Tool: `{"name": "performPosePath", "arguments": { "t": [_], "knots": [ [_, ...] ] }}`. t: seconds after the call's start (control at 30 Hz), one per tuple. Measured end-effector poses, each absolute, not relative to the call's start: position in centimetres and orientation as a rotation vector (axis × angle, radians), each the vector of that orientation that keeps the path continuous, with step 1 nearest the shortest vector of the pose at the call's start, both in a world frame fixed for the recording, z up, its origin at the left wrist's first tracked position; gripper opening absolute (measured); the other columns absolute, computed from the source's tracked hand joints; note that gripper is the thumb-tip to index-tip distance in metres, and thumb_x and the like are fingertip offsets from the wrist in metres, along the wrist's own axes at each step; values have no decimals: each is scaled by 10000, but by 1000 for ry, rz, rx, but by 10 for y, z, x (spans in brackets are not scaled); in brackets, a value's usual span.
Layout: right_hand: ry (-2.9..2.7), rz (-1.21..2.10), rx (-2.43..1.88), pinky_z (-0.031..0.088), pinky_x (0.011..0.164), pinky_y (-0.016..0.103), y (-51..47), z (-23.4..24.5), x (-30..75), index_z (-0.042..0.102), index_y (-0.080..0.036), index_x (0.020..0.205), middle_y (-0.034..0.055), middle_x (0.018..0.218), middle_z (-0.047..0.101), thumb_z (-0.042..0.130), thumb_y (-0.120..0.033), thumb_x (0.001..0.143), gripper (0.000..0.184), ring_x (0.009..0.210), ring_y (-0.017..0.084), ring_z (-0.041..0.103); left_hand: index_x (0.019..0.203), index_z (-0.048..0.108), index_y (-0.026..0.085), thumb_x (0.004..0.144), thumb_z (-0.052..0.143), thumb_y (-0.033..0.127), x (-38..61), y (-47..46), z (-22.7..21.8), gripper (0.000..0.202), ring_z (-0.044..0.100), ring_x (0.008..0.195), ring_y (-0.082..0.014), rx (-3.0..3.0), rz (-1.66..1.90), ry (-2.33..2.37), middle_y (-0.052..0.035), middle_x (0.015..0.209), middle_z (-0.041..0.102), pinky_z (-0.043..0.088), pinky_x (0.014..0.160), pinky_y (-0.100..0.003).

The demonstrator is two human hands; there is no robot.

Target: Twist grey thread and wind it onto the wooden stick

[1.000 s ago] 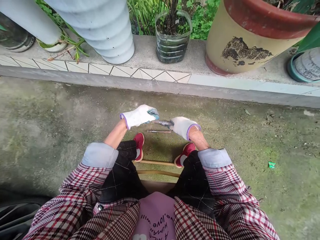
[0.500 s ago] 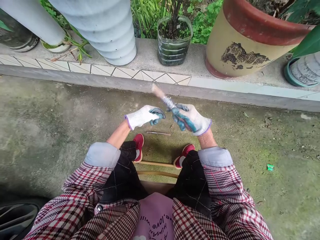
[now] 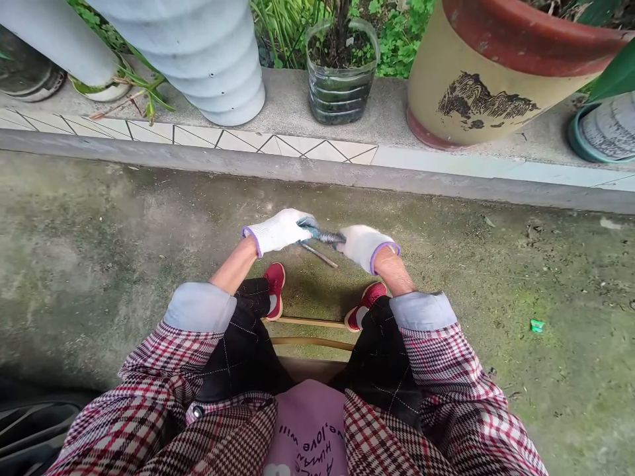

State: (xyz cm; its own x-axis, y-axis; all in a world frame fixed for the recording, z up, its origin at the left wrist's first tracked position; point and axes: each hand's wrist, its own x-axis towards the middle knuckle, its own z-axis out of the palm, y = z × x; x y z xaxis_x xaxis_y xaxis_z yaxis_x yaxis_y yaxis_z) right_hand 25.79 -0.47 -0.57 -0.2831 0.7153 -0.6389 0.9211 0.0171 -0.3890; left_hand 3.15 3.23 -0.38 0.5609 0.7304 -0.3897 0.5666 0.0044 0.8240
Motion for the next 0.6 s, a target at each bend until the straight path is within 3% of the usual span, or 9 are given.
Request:
{"name": "performPosePath", "arguments": {
  "t": [0.07, 0.13, 0.27, 0.4, 0.5, 0.6],
  "knots": [
    [2017, -1026, 1937, 382, 565, 298, 2, -4, 265, 717, -190, 1003, 50, 754, 642, 646, -347, 945, 182, 617, 160, 520, 873, 771, 149, 769, 663, 203, 33, 33, 0, 160, 597, 652, -124, 1590, 259, 1091, -28, 763, 738, 440, 601, -246],
    [1985, -1210, 2225, 408, 542, 291, 3, 2, 271, 692, -196, 976, 34, 744, 625, 658, -372, 933, 185, 585, 148, 514, 913, 758, 137, 803, 657, 186, 34, 33, 4, 157, 660, 728, -131, 1483, 316, 1053, -48, 832, 761, 486, 646, -236],
    [1861, -2156, 2488, 382, 406, 262, -5, 21, 271, 656, -195, 980, -11, 681, 553, 725, -531, 874, 359, 472, 103, 429, 934, 752, 116, 851, 673, 186, 36, 34, 8, 134, 707, 782, -142, 1339, 352, 999, -87, 866, 781, 532, 682, -243],
    [1741, -2799, 2098, 309, 333, 234, -16, 39, 271, 664, -184, 1057, -56, 623, 509, 806, -618, 769, 540, 411, 76, 366, 927, 763, 119, 838, 678, 159, 36, 35, 2, 130, 705, 807, -146, 1348, 328, 987, -89, 918, 795, 547, 726, -261],
    [1714, -2776, 1742, 316, 321, 243, -21, 42, 272, 666, -173, 1009, -50, 601, 539, 812, -597, 752, 517, 384, 87, 397, 860, 753, 128, 802, 658, 129, 34, 37, -5, 110, 678, 794, -156, 1433, 299, 996, -78, 882, 785, 528, 727, -271],
    [1761, -2440, 1425, 385, 389, 247, -25, 35, 269, 673, -165, 923, -13, 649, 605, 783, -496, 788, 374, 444, 104, 492, 817, 744, 133, 775, 653, 167, 31, 40, -9, 105, 642, 782, -157, 1589, 267, 955, -58, 849, 766, 501, 730, -272]
  ]
}}
